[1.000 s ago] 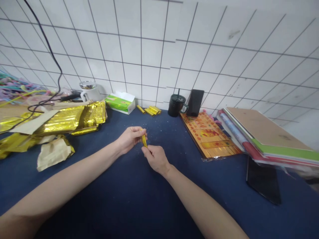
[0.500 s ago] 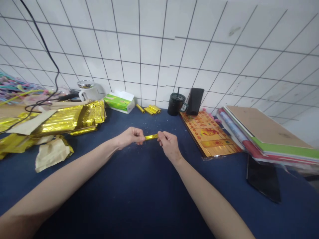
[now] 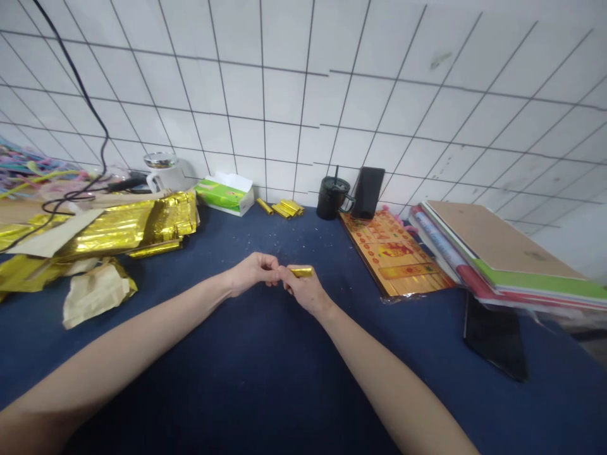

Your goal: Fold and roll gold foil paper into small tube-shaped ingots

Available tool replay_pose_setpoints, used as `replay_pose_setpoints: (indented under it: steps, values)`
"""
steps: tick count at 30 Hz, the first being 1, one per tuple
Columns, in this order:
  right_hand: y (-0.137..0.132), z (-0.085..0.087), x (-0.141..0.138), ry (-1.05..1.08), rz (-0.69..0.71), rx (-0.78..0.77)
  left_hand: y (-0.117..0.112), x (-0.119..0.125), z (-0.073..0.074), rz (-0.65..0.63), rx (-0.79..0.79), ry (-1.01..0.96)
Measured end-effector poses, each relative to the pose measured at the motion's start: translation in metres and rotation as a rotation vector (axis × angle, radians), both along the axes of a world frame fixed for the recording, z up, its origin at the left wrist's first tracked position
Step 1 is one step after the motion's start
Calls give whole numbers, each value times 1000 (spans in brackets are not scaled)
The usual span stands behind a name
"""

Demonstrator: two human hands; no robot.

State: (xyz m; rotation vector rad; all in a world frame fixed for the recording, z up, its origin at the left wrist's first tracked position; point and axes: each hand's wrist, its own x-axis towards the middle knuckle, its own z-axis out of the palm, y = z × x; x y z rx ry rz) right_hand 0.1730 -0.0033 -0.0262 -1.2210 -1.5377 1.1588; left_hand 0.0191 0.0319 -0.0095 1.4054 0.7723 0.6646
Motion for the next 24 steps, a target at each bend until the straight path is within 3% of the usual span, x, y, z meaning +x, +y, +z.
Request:
replay_pose_setpoints:
  steps: [8,16,24]
  values:
    - [6,1,6,118,-154,43,9,-7,2,28,13,6]
    - [6,-2,5,89,-150,40,19,-18,-1,-1,-8,-16]
    - [2,-1,3,35,-121,19,25,-28,3,-8,-177,-113]
